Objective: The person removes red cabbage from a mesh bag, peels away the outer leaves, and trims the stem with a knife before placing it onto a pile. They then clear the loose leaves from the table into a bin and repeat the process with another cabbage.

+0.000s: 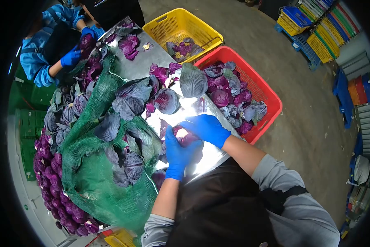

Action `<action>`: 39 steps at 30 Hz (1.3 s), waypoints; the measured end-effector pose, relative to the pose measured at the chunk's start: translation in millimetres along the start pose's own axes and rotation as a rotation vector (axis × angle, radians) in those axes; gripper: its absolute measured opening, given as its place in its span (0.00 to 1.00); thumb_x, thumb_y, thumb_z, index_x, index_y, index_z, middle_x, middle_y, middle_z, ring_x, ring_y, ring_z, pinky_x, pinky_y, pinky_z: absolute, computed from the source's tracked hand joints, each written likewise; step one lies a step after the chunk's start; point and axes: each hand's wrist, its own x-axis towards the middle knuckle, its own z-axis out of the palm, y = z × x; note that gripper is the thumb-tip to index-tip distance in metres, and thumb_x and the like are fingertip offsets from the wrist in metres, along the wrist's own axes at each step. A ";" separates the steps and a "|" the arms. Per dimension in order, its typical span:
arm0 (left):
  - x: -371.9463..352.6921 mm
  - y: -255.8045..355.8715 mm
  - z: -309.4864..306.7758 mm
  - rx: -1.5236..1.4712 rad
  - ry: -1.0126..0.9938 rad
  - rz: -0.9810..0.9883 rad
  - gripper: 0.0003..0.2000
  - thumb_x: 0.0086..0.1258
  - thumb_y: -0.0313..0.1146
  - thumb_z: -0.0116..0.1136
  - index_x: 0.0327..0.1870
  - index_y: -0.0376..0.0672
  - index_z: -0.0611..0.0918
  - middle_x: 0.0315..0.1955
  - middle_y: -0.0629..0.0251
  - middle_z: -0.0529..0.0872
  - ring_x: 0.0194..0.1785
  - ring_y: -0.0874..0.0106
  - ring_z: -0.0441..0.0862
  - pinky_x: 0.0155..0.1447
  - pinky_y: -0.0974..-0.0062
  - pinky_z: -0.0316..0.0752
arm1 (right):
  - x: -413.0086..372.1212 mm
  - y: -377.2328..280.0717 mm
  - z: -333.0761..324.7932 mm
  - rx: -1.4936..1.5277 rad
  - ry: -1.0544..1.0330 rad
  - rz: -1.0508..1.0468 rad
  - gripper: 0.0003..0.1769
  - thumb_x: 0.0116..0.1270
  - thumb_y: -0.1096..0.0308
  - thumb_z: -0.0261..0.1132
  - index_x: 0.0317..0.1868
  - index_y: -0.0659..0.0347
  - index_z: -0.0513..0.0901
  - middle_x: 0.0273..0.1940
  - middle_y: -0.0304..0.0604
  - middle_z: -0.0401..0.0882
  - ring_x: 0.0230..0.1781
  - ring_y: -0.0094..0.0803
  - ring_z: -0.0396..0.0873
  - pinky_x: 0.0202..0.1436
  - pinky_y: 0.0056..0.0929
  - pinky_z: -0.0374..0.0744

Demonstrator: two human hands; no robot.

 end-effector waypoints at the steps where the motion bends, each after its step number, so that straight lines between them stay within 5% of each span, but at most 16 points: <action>1: 0.8 0.8 -0.5 -0.053 0.013 -0.007 0.39 0.40 0.37 0.76 0.55 0.36 0.67 0.43 0.60 0.75 0.47 0.69 0.74 0.50 0.71 0.72 | 2.6 3.7 5.5 -0.005 0.006 -0.003 0.16 0.67 0.50 0.53 0.49 0.44 0.79 0.35 0.43 0.82 0.35 0.44 0.81 0.38 0.39 0.79; 4: 1.5 18.9 -1.7 -0.228 -0.041 -0.174 0.34 0.42 0.32 0.73 0.53 0.36 0.68 0.39 0.61 0.74 0.44 0.69 0.74 0.48 0.70 0.72 | 4.6 37.5 37.7 -0.217 0.093 -0.023 0.17 0.63 0.52 0.59 0.50 0.45 0.79 0.40 0.39 0.81 0.35 0.34 0.82 0.35 0.32 0.79; 6: -14.8 33.3 -4.6 0.093 0.000 0.155 0.31 0.43 0.30 0.71 0.49 0.37 0.69 0.36 0.61 0.74 0.42 0.68 0.73 0.45 0.70 0.72 | 4.2 69.1 45.6 0.357 -0.025 0.299 0.18 0.68 0.55 0.57 0.51 0.56 0.78 0.40 0.42 0.83 0.35 0.33 0.82 0.37 0.30 0.78; 8: -26.7 13.1 2.7 0.050 0.111 0.240 0.31 0.42 0.32 0.72 0.48 0.35 0.69 0.36 0.60 0.73 0.43 0.63 0.73 0.48 0.67 0.70 | 2.7 60.8 40.9 0.196 0.019 0.384 0.15 0.69 0.59 0.58 0.45 0.64 0.81 0.36 0.40 0.84 0.33 0.30 0.81 0.39 0.28 0.78; 10: -33.9 -5.8 0.1 0.181 0.104 0.230 0.31 0.42 0.37 0.75 0.46 0.35 0.70 0.38 0.60 0.74 0.44 0.62 0.73 0.50 0.66 0.70 | -10.3 65.5 68.5 0.976 0.123 0.368 0.16 0.66 0.54 0.57 0.39 0.57 0.83 0.35 0.50 0.83 0.35 0.44 0.81 0.40 0.39 0.78; 12: -39.5 -6.8 -4.6 0.240 0.104 0.211 0.35 0.43 0.41 0.76 0.51 0.35 0.70 0.45 0.58 0.74 0.48 0.62 0.73 0.53 0.67 0.70 | -8.1 78.6 91.7 0.600 0.348 0.138 0.13 0.65 0.58 0.59 0.38 0.58 0.84 0.33 0.47 0.84 0.33 0.39 0.82 0.38 0.36 0.77; 14: -46.4 -14.7 -14.0 0.116 0.085 0.124 0.40 0.43 0.38 0.75 0.57 0.34 0.65 0.50 0.56 0.71 0.52 0.63 0.71 0.56 0.68 0.69 | -19.7 89.1 83.4 0.228 0.324 0.419 0.15 0.66 0.58 0.58 0.35 0.62 0.83 0.32 0.45 0.84 0.32 0.37 0.81 0.37 0.33 0.77; 16: -50.7 -24.4 -17.8 -0.024 0.072 0.029 0.45 0.44 0.36 0.75 0.62 0.33 0.60 0.55 0.55 0.68 0.56 0.63 0.70 0.59 0.69 0.68 | -26.3 116.2 68.0 0.671 0.446 0.812 0.24 0.63 0.55 0.61 0.46 0.70 0.80 0.29 0.49 0.83 0.27 0.44 0.81 0.35 0.38 0.77; 20: -47.7 -33.5 -15.9 -0.199 0.043 -0.056 0.51 0.45 0.33 0.75 0.69 0.31 0.53 0.61 0.52 0.65 0.62 0.64 0.67 0.64 0.69 0.66 | -28.7 25.9 23.9 0.135 0.258 0.574 0.26 0.60 0.55 0.64 0.51 0.67 0.78 0.28 0.49 0.82 0.26 0.42 0.81 0.33 0.36 0.78; 23: -42.8 -42.7 -14.9 -0.221 -0.011 -0.052 0.49 0.46 0.27 0.75 0.69 0.33 0.54 0.61 0.54 0.66 0.61 0.66 0.68 0.66 0.71 0.65 | -24.0 14.8 74.3 0.393 0.096 0.250 0.23 0.60 0.55 0.63 0.51 0.62 0.79 0.29 0.49 0.82 0.27 0.41 0.81 0.34 0.34 0.78; 25: -41.5 -41.0 -20.5 -0.294 -0.008 -0.142 0.49 0.46 0.29 0.75 0.69 0.32 0.54 0.61 0.54 0.65 0.61 0.66 0.67 0.66 0.70 0.65 | -22.4 8.2 80.2 0.570 0.325 0.009 0.19 0.60 0.57 0.65 0.46 0.60 0.79 0.31 0.49 0.82 0.27 0.40 0.81 0.35 0.33 0.79; 27: -36.5 -34.3 -28.3 -0.402 0.015 -0.271 0.49 0.47 0.29 0.75 0.68 0.31 0.54 0.61 0.53 0.65 0.61 0.66 0.67 0.65 0.70 0.66 | -37.0 26.9 58.4 0.794 0.302 0.206 0.13 0.59 0.61 0.66 0.39 0.60 0.79 0.32 0.50 0.82 0.28 0.39 0.82 0.35 0.31 0.79; 30: -34.9 -34.8 -29.5 -0.428 -0.015 -0.216 0.48 0.48 0.27 0.74 0.68 0.32 0.54 0.61 0.53 0.64 0.61 0.66 0.67 0.62 0.71 0.69 | -48.0 48.0 19.9 0.090 0.084 0.550 0.19 0.58 0.56 0.69 0.40 0.61 0.77 0.34 0.50 0.83 0.34 0.42 0.84 0.37 0.34 0.80; 35: -30.8 -15.2 -22.6 -0.373 -0.078 -0.250 0.51 0.46 0.31 0.76 0.70 0.34 0.52 0.59 0.53 0.67 0.64 0.63 0.66 0.65 0.67 0.67 | -24.2 -19.9 8.9 0.583 0.078 0.256 0.31 0.58 0.46 0.65 0.58 0.54 0.75 0.39 0.48 0.84 0.37 0.39 0.84 0.41 0.32 0.80; 36: -30.5 -17.3 -22.9 -0.369 -0.083 -0.249 0.51 0.46 0.31 0.76 0.70 0.34 0.52 0.59 0.53 0.67 0.64 0.63 0.66 0.65 0.67 0.67 | -15.8 -7.7 47.4 0.437 0.248 -0.019 0.30 0.59 0.44 0.62 0.56 0.54 0.77 0.38 0.48 0.83 0.36 0.40 0.83 0.41 0.33 0.80; 39: -29.2 -24.3 -31.0 -0.125 -0.300 0.094 0.53 0.44 0.33 0.76 0.72 0.37 0.52 0.67 0.57 0.61 0.69 0.64 0.60 0.71 0.67 0.58 | -10.6 0.3 53.5 0.341 0.247 0.008 0.26 0.60 0.46 0.61 0.49 0.56 0.81 0.35 0.48 0.84 0.34 0.40 0.83 0.39 0.34 0.79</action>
